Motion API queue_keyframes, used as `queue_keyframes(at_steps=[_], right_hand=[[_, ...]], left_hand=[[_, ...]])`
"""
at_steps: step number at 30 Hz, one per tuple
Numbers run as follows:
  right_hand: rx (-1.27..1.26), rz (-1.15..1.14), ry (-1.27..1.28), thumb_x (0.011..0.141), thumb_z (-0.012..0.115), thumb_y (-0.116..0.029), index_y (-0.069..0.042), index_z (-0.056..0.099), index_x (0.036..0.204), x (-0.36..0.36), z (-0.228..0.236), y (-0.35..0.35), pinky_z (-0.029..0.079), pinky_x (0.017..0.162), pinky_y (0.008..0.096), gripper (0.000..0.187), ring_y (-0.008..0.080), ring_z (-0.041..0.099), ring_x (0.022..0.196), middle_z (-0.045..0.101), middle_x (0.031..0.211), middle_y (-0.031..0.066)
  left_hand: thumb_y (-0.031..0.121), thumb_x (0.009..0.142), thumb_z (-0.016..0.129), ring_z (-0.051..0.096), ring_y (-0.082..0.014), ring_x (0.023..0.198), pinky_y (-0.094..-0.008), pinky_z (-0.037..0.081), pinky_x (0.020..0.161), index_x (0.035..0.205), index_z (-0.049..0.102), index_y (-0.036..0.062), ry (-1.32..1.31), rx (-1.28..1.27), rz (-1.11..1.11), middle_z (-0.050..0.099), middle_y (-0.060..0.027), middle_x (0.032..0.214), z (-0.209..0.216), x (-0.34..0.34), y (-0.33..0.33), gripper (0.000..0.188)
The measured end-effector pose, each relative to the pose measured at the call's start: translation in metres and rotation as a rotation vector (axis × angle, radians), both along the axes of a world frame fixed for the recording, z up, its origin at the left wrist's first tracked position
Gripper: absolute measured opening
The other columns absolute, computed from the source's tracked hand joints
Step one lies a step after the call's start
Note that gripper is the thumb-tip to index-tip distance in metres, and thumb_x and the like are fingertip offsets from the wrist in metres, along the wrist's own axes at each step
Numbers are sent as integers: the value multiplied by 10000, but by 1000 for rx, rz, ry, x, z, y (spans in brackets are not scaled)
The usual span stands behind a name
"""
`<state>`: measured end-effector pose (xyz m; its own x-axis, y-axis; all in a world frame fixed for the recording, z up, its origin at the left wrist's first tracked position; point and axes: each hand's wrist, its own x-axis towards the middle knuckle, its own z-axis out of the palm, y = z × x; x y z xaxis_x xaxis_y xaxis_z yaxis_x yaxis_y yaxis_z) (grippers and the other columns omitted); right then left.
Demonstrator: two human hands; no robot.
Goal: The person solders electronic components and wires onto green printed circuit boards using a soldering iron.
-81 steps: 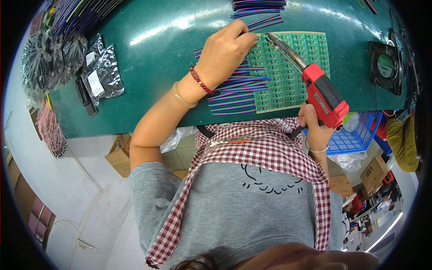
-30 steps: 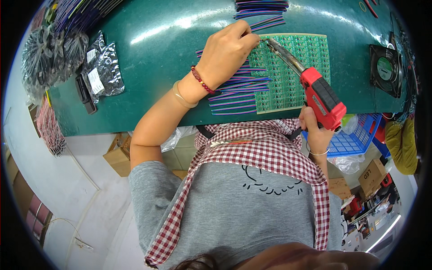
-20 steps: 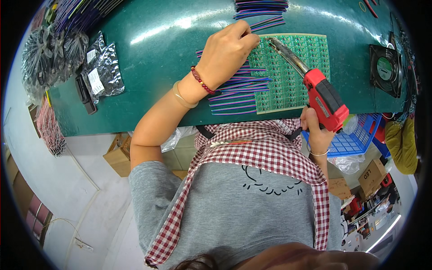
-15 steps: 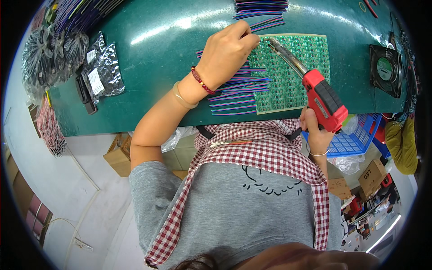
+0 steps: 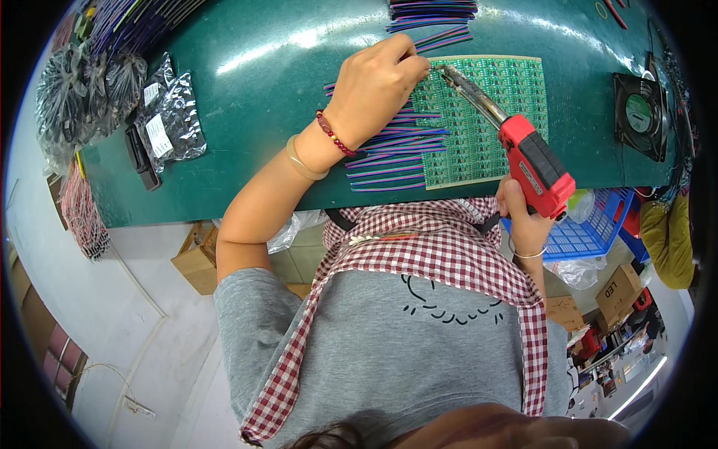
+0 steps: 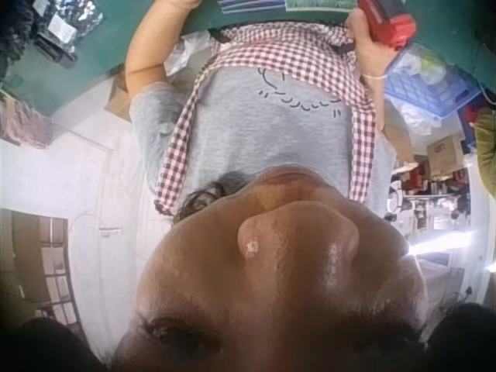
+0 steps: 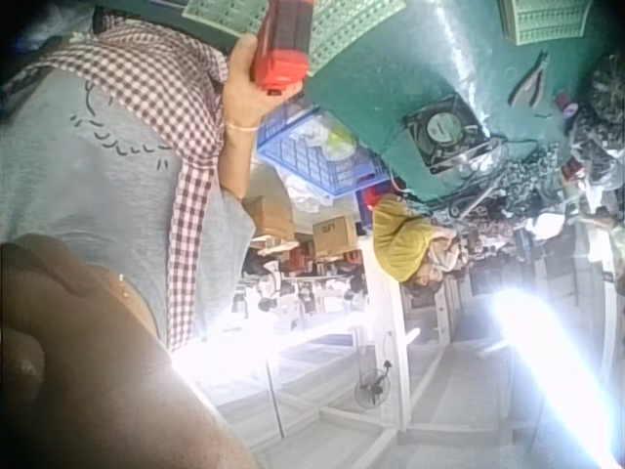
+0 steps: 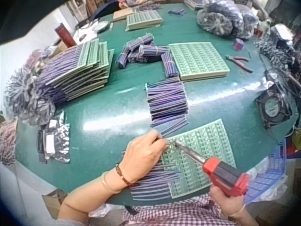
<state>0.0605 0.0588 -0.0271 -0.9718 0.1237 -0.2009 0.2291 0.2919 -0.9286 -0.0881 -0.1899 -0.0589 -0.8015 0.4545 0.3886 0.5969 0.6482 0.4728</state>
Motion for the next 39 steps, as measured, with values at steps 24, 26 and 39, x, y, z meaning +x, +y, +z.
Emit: queue_keyframes(at_steps=[24,26,39], right_hand=[[-44,-33,-2,926,596,-22,14,563,882,-1,8,0,383,501,256,66,111,495,542,560,663,61],[23,-29,22,924,607,-35,12,567,874,1,3,2,385,502,255,79,110,501,542,565,669,57],[151,-20,-106,792,813,-217,-31,690,962,5,-8,12,481,675,347,281,218,636,768,662,889,86]], left_hand=[[109,752,751,630,-212,681,-338,507,590,820,701,94,36,-18,-9,614,-19,814,-1,-2,-2,86],[109,751,751,630,-212,680,-339,506,589,820,701,94,29,-22,-7,613,-19,813,-1,-2,-2,86],[116,757,745,631,-215,686,-339,505,594,814,702,99,27,-24,-10,615,-13,810,-1,-4,-2,73]])
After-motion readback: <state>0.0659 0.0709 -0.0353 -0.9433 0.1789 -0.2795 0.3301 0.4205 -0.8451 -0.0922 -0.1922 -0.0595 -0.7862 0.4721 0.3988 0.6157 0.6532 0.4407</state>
